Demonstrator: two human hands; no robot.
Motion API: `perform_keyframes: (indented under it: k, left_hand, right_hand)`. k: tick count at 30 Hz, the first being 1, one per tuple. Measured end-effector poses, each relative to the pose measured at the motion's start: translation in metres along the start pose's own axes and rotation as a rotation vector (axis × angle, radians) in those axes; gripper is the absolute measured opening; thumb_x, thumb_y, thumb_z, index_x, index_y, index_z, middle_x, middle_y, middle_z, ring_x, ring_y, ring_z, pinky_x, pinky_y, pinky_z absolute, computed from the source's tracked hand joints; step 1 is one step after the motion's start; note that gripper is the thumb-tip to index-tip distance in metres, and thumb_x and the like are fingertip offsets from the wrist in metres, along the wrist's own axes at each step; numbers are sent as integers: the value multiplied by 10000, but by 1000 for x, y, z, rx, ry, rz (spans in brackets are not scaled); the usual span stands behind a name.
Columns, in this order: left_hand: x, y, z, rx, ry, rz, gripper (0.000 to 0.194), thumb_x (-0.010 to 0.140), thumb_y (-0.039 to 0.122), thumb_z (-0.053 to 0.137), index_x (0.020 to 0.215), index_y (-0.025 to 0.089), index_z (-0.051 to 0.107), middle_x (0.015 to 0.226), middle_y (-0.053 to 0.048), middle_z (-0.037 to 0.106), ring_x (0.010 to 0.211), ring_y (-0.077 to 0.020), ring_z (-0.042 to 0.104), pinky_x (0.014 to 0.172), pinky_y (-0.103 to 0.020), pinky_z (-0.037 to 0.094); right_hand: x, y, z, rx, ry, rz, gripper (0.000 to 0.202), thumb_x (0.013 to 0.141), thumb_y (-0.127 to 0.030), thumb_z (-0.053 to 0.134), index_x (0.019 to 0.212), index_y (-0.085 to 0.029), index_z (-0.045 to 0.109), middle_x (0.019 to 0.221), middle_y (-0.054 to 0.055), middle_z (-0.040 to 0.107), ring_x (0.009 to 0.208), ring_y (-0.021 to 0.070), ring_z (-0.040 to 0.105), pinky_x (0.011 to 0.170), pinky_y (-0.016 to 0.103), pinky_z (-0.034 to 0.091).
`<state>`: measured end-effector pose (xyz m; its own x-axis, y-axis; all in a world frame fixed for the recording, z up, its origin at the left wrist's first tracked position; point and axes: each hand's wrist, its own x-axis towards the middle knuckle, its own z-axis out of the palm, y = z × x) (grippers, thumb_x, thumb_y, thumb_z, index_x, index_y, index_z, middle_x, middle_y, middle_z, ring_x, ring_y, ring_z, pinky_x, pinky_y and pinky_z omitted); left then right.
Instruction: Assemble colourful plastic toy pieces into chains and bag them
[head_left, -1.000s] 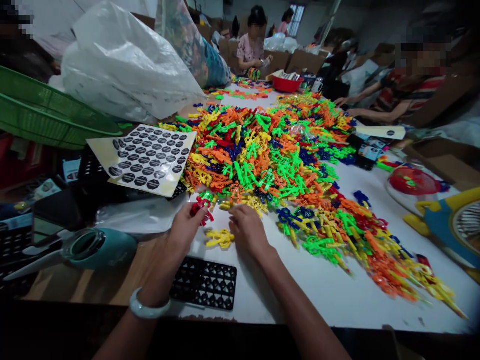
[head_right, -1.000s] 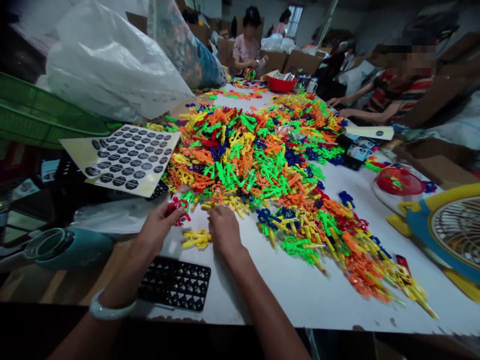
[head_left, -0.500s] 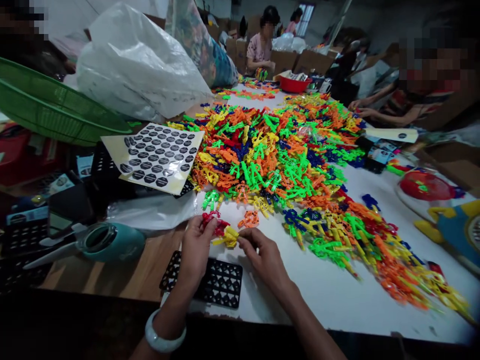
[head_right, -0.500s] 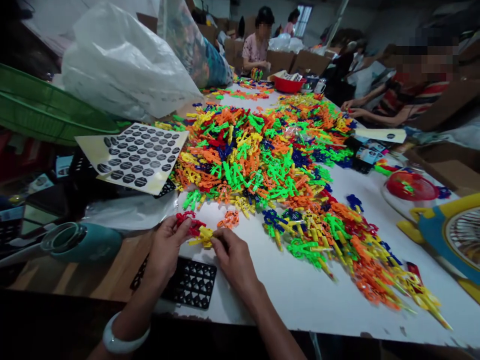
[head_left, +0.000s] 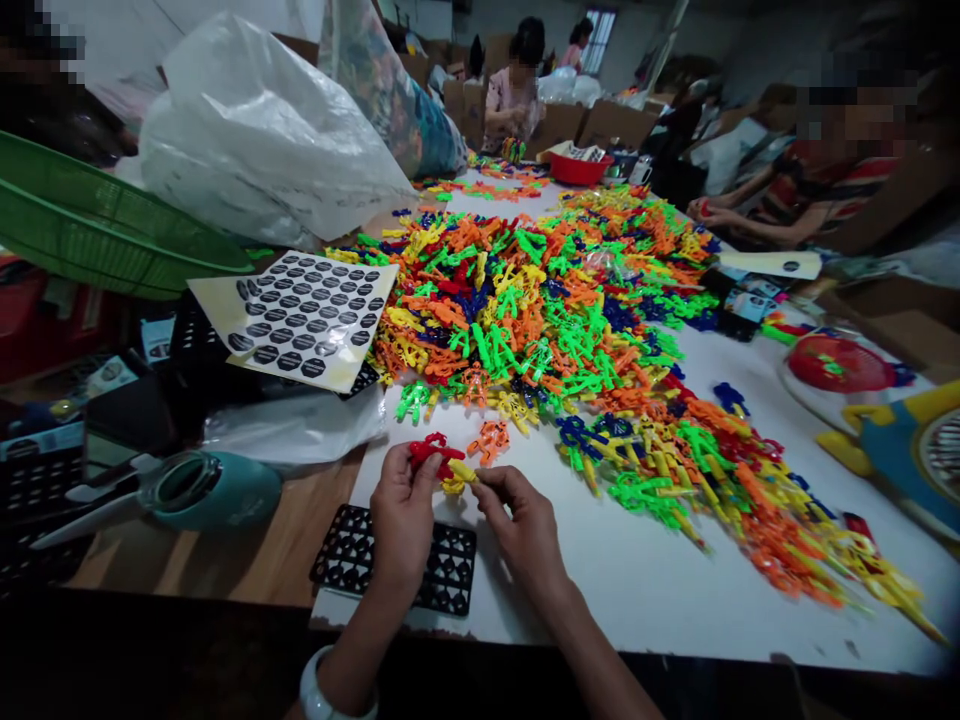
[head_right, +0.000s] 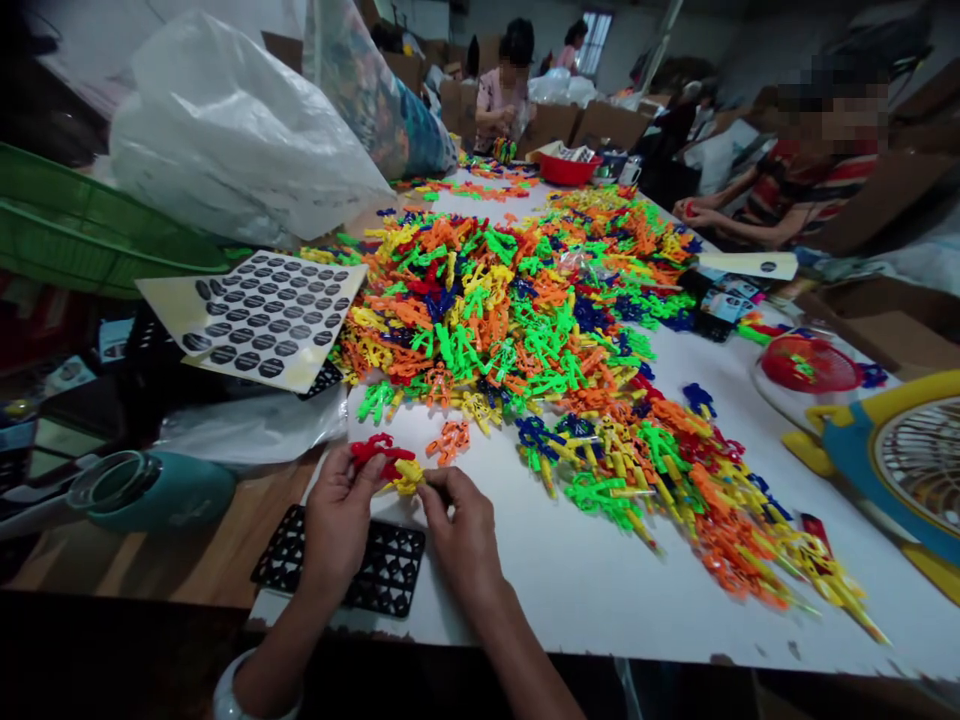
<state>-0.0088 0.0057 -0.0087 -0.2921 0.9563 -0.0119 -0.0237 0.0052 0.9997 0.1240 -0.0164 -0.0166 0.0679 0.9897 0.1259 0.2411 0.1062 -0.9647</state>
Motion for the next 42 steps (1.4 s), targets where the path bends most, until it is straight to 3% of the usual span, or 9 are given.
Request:
perform_keyframes:
  k: [4, 7, 27, 32, 35, 37, 39, 42]
  left_hand:
    - [-4, 2, 5, 0, 17, -17, 194, 833, 381, 607, 934, 218, 578, 934, -14, 694, 893, -174, 668, 832, -327, 537]
    - [-6, 6, 6, -11, 33, -5, 188, 840, 369, 603, 935, 208, 578, 921, -16, 694, 884, -165, 667, 842, -318, 533]
    - [-8, 7, 7, -11, 48, 11, 173, 829, 362, 616, 927, 229, 566, 945, -3, 696, 906, -155, 662, 863, -313, 530]
    - [-6, 13, 5, -247, -78, -202, 293, 772, 440, 655, 903, 201, 546, 908, -16, 692, 801, -168, 680, 716, -324, 567]
    - [-2, 14, 5, -242, -139, -241, 321, 750, 458, 672, 894, 194, 559, 887, -26, 694, 800, -173, 675, 696, -312, 563]
    - [8, 13, 3, -137, -228, -218, 315, 775, 476, 639, 904, 193, 590, 910, -48, 696, 822, -190, 671, 709, -327, 561]
    - [29, 14, -1, 134, -281, -105, 296, 831, 468, 566, 939, 198, 621, 962, -73, 693, 864, -213, 666, 749, -351, 551]
    - [72, 16, -4, 809, -171, 179, 239, 890, 313, 482, 1054, 208, 621, 1123, -107, 655, 1069, -248, 601, 925, -376, 470]
  right_hand:
    - [-7, -1, 5, -237, 52, -266, 140, 922, -214, 517, 985, -200, 641, 831, 40, 636, 762, 165, 589, 704, 290, 496]
    - [-10, -5, 4, -288, 66, -335, 147, 929, -186, 506, 1007, -199, 630, 817, 41, 626, 759, 167, 584, 692, 290, 493]
    - [-8, -8, -2, -250, 76, -334, 161, 927, -175, 513, 1017, -201, 643, 822, 51, 643, 762, 167, 589, 689, 305, 500]
    - [-2, 0, -2, -45, 37, -194, 111, 885, -247, 590, 924, -208, 686, 806, 27, 669, 704, 146, 608, 649, 270, 508]
    - [0, 8, -13, -6, 9, -97, 118, 860, -286, 617, 890, -205, 697, 786, 16, 676, 683, 144, 612, 635, 263, 509]
    - [2, 13, -34, -69, 45, -86, 129, 860, -308, 611, 883, -209, 690, 803, 22, 682, 698, 155, 614, 650, 278, 508]
    - [6, 17, -64, -228, 222, -104, 145, 867, -328, 593, 905, -216, 678, 854, 42, 684, 751, 180, 612, 697, 319, 504]
    - [14, 18, -96, -578, 560, -218, 177, 865, -319, 581, 965, -207, 674, 990, 102, 662, 956, 261, 581, 869, 456, 444]
